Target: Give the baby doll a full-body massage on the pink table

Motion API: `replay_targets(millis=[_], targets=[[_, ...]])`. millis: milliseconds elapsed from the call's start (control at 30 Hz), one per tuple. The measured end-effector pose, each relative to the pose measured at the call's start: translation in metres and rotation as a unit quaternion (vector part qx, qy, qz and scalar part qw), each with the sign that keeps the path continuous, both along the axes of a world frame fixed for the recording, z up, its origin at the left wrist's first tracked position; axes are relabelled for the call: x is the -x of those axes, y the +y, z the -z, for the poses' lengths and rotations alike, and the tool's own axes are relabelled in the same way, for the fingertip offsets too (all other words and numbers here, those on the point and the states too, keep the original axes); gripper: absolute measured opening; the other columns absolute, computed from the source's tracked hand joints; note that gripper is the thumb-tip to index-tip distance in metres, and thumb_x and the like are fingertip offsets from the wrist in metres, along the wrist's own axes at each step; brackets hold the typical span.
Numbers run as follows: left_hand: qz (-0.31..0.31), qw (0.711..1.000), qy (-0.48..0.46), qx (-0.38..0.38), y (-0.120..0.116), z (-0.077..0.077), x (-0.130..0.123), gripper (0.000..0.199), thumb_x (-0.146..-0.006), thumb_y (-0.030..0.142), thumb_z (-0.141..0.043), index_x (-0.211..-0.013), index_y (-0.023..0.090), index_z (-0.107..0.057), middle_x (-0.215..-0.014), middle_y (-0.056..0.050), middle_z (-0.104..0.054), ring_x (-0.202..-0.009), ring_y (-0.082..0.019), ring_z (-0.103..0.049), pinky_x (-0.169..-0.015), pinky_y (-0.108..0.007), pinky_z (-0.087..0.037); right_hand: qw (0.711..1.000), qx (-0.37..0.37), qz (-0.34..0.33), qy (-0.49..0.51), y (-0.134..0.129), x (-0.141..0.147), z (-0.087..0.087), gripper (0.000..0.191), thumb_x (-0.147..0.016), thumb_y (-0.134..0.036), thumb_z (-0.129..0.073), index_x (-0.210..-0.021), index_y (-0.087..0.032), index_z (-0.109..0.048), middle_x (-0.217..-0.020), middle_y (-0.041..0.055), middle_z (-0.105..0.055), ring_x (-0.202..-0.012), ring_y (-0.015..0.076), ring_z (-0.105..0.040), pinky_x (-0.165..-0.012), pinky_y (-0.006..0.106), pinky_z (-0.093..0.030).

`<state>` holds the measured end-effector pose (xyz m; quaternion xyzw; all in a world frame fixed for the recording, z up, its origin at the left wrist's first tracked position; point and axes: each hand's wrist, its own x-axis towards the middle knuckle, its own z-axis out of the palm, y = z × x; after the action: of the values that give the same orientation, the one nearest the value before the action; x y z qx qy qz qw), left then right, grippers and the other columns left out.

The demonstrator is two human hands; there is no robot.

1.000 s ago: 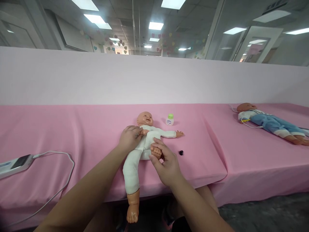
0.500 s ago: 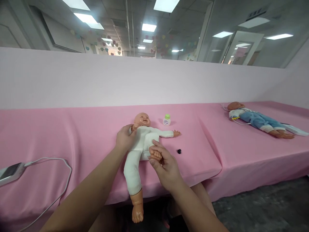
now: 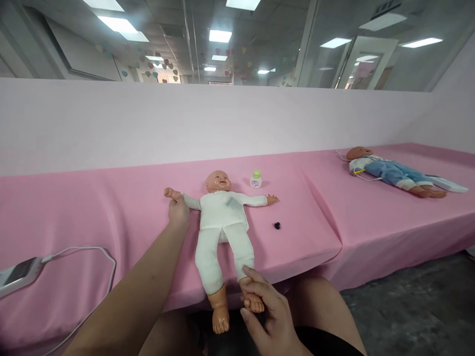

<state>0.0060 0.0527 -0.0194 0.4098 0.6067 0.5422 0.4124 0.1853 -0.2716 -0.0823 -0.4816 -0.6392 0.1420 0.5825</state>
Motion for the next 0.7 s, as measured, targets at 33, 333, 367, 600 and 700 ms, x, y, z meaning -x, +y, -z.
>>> replay_targets(millis=[33, 333, 367, 600, 700], targets=[[-0.011, 1.0, -0.014, 0.01, 0.001, 0.0, 0.001, 0.056, -0.101, 0.07, -0.039, -0.121, 0.02, -0.058, -0.112, -0.016, -0.072, -0.096, -0.029, -0.072, -0.075, -0.038, -0.056, 1.0, 0.003, 0.007, 0.004, -0.001, 0.001, 0.004, 0.036, -0.092, -0.021, -0.066, -0.127, -0.028, -0.065, -0.137, 0.0151, -0.069, -0.13, 0.0385, -0.064, -0.1, 0.055, -0.062], [0.127, 0.935, 0.258, -0.206, -0.019, -0.007, -0.014, 0.025, -0.097, 0.04, -0.059, -0.115, 0.024, -0.065, -0.114, -0.012, -0.072, -0.106, -0.031, -0.068, -0.091, -0.043, -0.053, 1.0, -0.023, 0.004, 0.008, 0.008, -0.004, -0.002, 0.035, -0.094, -0.018, -0.063, -0.128, -0.028, -0.063, -0.131, 0.0138, -0.072, -0.139, 0.0354, -0.058, -0.105, 0.053, -0.058], [0.156, 0.906, 0.311, -0.243, -0.02, -0.007, -0.017, 0.026, -0.095, 0.034, -0.061, -0.119, 0.024, -0.066, -0.121, -0.012, -0.071, -0.114, -0.032, -0.065, -0.097, -0.044, -0.051, 1.0, -0.018, 0.006, 0.013, 0.012, -0.006, -0.009, 0.035, -0.095, -0.019, -0.063, -0.129, -0.028, -0.063, -0.135, 0.0139, -0.07, -0.14, 0.035, -0.057, -0.107, 0.053, -0.056], [0.252, 0.79, 0.472, -0.3, -0.024, -0.011, -0.024, 0.046, -0.096, 0.033, -0.062, -0.142, 0.03, -0.063, -0.142, -0.011, -0.063, -0.134, -0.033, -0.053, -0.115, -0.047, -0.041, 0.998, 0.016, 0.005, 0.067, 0.075, -0.015, -0.058, 0.027, -0.094, -0.03, -0.07, -0.121, -0.027, -0.068, -0.15, 0.013, -0.06, -0.143, 0.0325, -0.054, -0.114, 0.053, -0.049], [0.261, 0.779, 0.483, -0.304, -0.026, -0.012, -0.023, 0.048, -0.097, 0.03, -0.061, -0.145, 0.031, -0.062, -0.144, -0.01, -0.062, -0.135, -0.032, -0.054, -0.115, -0.046, -0.041, 0.994, 0.039, -0.006, 0.099, 0.109, -0.016, -0.07, 0.029, -0.094, -0.037, -0.07, -0.12, -0.026, -0.07, -0.149, 0.0113, -0.06, -0.137, 0.0308, -0.059, -0.113, 0.053, -0.051]])
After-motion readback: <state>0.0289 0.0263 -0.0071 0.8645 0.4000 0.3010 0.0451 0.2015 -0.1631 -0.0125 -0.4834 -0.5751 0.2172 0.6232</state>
